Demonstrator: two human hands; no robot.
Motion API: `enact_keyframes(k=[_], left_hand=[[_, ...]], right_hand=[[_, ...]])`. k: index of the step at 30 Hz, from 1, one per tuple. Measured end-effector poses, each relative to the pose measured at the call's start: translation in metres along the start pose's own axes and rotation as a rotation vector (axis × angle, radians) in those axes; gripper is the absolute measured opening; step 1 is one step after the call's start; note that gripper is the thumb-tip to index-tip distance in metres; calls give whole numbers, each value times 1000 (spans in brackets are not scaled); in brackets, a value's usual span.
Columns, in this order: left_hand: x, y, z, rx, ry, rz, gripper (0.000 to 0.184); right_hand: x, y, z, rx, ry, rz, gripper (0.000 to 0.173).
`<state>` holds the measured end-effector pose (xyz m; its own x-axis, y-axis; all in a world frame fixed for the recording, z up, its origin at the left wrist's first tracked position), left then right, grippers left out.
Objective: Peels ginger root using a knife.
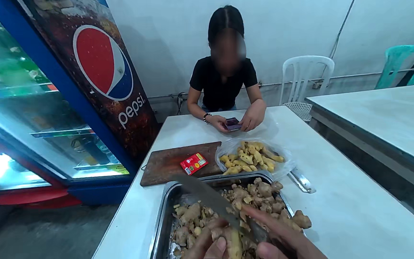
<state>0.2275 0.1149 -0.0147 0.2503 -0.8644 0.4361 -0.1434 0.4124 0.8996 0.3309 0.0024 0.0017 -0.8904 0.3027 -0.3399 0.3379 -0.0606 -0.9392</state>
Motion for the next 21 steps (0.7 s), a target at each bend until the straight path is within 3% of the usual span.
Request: enact_keyframes(k=[2, 5, 11, 14, 17, 21], left_hand=[[-9, -1, -2, -7, 62, -68, 25], [-19, -2, -2, -20, 128, -153, 15], [-18, 4, -2, -16, 107, -275, 27], [-24, 10, -1, 28, 175, -288, 13], [-26, 12, 0, 53, 157, -230, 20], [-24, 17, -6, 53, 69, -221, 43]], right_hand=[[5, 4, -2, -11, -61, -148, 64], [11, 3, -1, -26, -93, -213, 54], [21, 2, 0, -35, -155, -192, 58], [26, -4, 0, -94, -181, -198, 62], [27, -3, 0, -96, -175, -178, 60], [26, 1, 1, -85, -149, -177, 57]])
Point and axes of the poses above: each hand's wrist, its own z-axis away from the middle knuckle, its own x-axis out of the palm, y = z × x, the point moved 10 cm from there along -z, towards the middle knuckle, and after that the axes turned 10 degrees about -y, right-handed, at the moved point
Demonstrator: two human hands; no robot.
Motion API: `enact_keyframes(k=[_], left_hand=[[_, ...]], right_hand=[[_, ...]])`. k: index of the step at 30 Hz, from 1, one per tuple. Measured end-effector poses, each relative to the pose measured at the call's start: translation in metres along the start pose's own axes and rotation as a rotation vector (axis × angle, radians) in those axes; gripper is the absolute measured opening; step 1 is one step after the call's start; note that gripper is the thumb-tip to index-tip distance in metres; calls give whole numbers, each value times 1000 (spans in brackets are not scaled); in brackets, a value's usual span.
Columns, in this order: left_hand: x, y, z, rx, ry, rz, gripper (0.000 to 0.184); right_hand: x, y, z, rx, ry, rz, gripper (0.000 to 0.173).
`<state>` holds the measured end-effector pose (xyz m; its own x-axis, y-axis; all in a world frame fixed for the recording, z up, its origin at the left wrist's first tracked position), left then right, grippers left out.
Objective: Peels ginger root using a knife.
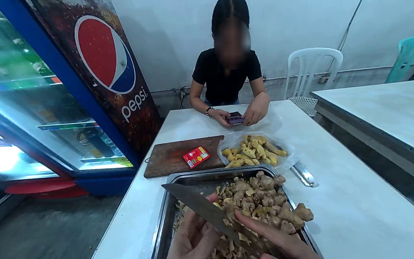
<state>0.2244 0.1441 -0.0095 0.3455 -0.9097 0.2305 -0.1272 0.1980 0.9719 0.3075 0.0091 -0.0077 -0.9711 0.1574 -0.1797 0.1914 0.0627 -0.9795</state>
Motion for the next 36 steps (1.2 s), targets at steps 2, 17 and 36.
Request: enact_keyframes(k=[2, 17, 36], left_hand=[[-6, -2, -1, 28, 77, 8, 34], [8, -17, -6, 99, 34, 213, 22], [10, -14, 16, 46, 286, 333, 32]], right_hand=[[5, -7, 0, -20, -28, 62, 60], [9, -19, 2, 81, 206, 412, 94], [-7, -22, 3, 13, 277, 520, 63]])
Point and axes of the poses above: each hand's wrist, its own z-axis away from the middle knuckle, its own x-axis out of the palm, y = z × x, the point moved 10 cm from there along -z, towards the middle knuckle, and after that the axes turned 10 degrees about -y, right-handed, at the moved point
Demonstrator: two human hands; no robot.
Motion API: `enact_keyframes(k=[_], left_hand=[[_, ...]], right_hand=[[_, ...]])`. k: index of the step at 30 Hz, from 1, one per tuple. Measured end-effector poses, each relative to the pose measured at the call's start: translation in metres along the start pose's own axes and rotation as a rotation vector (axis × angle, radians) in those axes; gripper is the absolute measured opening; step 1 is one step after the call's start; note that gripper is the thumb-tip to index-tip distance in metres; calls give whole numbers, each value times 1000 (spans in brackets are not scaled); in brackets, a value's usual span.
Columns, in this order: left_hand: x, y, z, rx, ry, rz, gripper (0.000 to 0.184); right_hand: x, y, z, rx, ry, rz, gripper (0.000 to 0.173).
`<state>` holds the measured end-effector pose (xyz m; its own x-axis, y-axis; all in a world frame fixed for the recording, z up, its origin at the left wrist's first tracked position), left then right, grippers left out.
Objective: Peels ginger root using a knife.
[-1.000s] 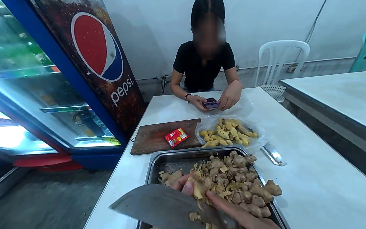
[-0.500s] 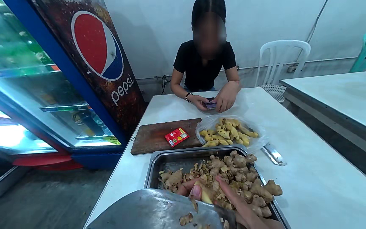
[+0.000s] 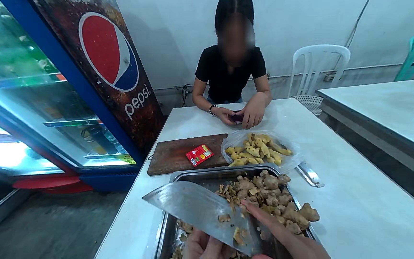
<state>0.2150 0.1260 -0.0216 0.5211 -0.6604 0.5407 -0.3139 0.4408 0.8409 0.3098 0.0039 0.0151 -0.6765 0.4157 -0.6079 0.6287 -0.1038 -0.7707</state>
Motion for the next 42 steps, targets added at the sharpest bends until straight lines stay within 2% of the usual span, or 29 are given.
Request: enact_keyframes(k=[3, 5, 7, 11, 20, 24, 26, 28, 30, 34, 39, 42], left_hand=[[0, -6, -1, 35, -73, -18, 28], [-1, -10, -1, 38, -61, 12, 23], [-4, -12, 0, 1, -2, 47, 21], [-8, -15, 5, -25, 71, 41, 28], [-2, -10, 4, 40, 12, 11, 27], [4, -8, 1, 13, -40, 19, 18], [2, -6, 2, 26, -30, -17, 20], [-3, -7, 3, 46, 2, -22, 24], [-3, -10, 4, 26, 12, -17, 26], [-3, -12, 6, -16, 54, 13, 25], [-2, -8, 4, 82, -36, 1, 22], [0, -8, 5, 26, -13, 4, 21]], right_hand=[[12, 4, -1, 14, -97, -225, 81], [15, 5, -4, 23, -116, -286, 85], [14, 8, -6, 9, -75, -268, 81], [10, 6, -7, 7, -56, -152, 76], [6, 5, -5, 40, -47, -10, 72], [-4, 5, -2, 29, 11, 30, 59], [-1, 6, -3, 23, -66, -66, 62], [8, 6, -3, 7, -123, -183, 72], [9, 7, -4, -21, -76, -209, 76], [7, 8, -7, -41, -50, -119, 74], [0, 0, -2, 5, -33, 28, 66], [-2, 2, -2, 32, -68, 32, 63]])
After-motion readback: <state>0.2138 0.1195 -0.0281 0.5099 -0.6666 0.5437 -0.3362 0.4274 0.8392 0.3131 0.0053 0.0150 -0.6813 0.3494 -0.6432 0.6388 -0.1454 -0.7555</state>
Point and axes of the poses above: each hand's wrist, its own z-axis away from the middle knuckle, its own x-axis out of the palm, y = z × x, the point moved 10 cm from there along -z, towards the middle knuckle, and after that the axes turned 10 degrees about -y, right-handed, at the moved point
